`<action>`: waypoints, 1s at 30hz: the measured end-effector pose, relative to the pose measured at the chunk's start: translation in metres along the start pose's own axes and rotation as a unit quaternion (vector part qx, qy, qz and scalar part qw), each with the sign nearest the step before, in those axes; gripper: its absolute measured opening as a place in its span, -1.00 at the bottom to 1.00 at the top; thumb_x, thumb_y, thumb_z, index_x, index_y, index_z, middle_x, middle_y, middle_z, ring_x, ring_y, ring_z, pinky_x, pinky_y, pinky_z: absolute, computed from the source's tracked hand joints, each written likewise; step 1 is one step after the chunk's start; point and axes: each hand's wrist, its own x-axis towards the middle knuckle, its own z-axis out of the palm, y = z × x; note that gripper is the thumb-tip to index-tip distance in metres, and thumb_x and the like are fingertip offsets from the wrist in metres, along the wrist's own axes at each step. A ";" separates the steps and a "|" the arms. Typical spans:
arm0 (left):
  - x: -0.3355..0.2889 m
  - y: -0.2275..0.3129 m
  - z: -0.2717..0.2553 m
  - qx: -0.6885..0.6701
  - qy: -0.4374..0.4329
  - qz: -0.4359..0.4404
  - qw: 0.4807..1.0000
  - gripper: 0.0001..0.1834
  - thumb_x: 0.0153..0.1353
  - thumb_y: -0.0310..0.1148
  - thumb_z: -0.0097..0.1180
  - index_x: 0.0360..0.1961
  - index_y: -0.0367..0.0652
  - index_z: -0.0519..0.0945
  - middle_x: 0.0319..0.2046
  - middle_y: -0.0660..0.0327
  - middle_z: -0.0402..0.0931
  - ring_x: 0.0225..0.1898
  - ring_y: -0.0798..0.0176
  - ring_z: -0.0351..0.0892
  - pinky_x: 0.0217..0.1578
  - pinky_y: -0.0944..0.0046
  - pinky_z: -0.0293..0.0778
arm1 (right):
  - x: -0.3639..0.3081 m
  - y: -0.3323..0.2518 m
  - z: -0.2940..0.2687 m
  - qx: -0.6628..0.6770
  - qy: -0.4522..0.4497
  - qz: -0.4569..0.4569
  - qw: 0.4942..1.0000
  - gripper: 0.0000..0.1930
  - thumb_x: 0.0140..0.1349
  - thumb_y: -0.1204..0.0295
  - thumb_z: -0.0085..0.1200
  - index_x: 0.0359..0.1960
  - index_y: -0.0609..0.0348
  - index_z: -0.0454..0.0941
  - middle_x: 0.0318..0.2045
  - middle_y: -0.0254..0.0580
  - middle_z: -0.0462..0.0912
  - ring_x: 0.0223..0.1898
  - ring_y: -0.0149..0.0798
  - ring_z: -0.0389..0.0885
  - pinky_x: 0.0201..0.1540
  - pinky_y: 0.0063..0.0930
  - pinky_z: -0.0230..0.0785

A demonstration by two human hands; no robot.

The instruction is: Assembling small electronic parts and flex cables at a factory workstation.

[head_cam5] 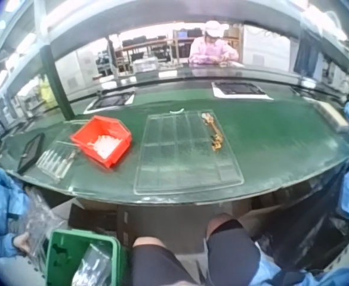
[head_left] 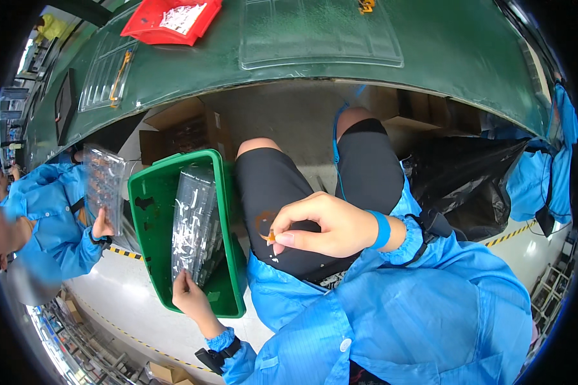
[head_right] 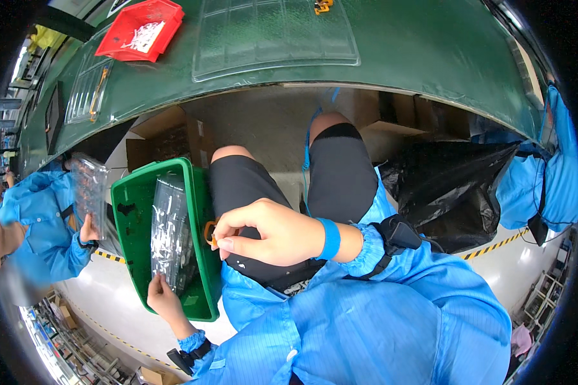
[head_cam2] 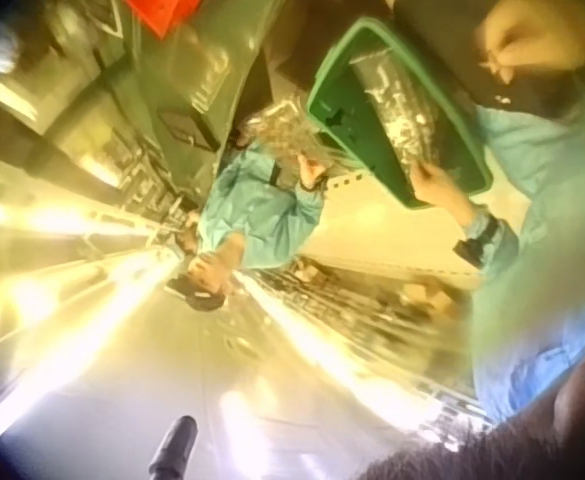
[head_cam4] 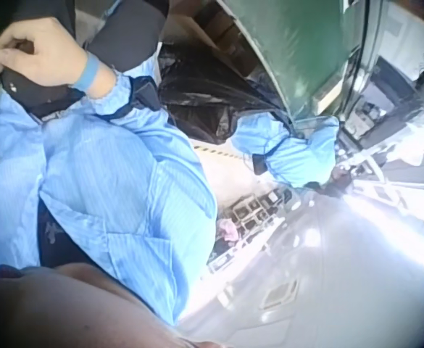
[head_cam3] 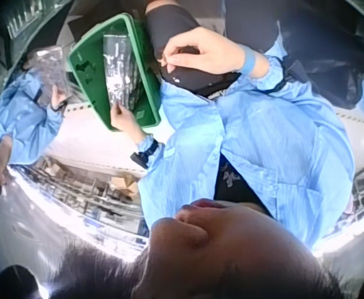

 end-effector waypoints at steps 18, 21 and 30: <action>-0.008 0.185 -0.012 -0.576 -0.247 -0.011 0.779 -0.49 0.44 -0.13 -0.17 0.14 -0.42 0.33 0.01 -0.09 0.49 0.01 0.07 0.51 -0.01 0.18 0.42 | -0.001 -0.007 0.009 0.073 -0.082 0.002 0.994 -0.83 0.34 0.44 0.02 -0.23 0.32 0.56 -0.31 -0.16 0.68 -0.21 -0.32 0.63 -0.06 -0.44 0.44; -0.014 0.175 -0.007 -0.667 -0.321 -0.060 0.670 -0.62 0.42 -0.23 -0.09 -0.05 -0.42 0.45 -0.32 0.03 0.55 -0.31 0.16 0.57 -0.22 0.19 0.49 | -0.006 -0.011 0.007 0.050 -0.072 0.000 0.996 -0.83 0.33 0.44 0.02 -0.22 0.32 0.56 -0.32 -0.15 0.68 -0.22 -0.30 0.64 -0.08 -0.42 0.45; -0.010 0.219 -0.015 -0.578 -0.233 -0.101 0.776 -0.83 0.35 -0.43 0.03 -0.16 -0.34 0.43 -0.52 0.26 0.44 -0.47 0.41 0.43 -0.37 0.39 0.38 | -0.025 -0.009 -0.013 -0.131 -0.037 -0.046 0.990 -0.82 0.28 0.41 0.08 -0.25 0.30 0.58 -0.28 -0.08 0.67 -0.20 -0.11 0.64 -0.09 -0.31 0.46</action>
